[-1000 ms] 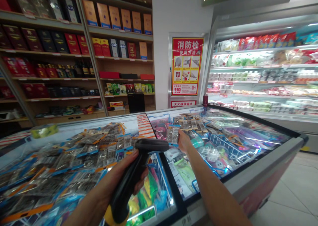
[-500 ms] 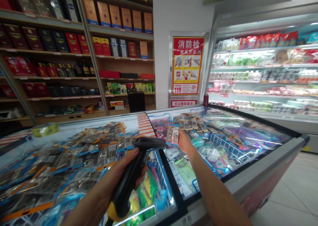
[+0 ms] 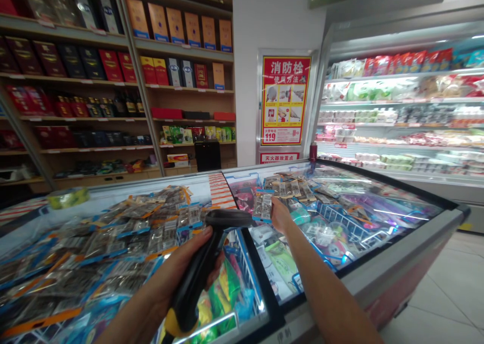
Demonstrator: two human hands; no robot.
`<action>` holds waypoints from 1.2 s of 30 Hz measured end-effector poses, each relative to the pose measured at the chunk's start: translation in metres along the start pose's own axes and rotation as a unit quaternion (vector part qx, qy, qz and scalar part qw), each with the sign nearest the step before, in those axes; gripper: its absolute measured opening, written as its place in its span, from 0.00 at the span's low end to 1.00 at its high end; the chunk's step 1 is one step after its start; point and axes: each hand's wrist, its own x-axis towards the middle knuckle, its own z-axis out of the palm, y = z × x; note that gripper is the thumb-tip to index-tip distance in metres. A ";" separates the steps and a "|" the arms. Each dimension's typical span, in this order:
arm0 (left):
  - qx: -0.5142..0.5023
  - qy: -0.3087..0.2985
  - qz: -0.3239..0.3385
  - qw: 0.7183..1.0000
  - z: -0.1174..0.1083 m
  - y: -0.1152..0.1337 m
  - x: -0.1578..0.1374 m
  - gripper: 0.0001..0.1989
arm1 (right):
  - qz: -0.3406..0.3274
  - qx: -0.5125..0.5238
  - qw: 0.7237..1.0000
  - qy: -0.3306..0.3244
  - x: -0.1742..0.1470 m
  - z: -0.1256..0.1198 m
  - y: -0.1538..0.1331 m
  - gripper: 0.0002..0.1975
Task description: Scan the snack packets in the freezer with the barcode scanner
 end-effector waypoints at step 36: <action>-0.014 -0.043 0.017 0.999 0.000 -0.001 0.000 0.16 | -0.019 -0.027 0.999 -0.025 0.000 -0.001 0.002 0.10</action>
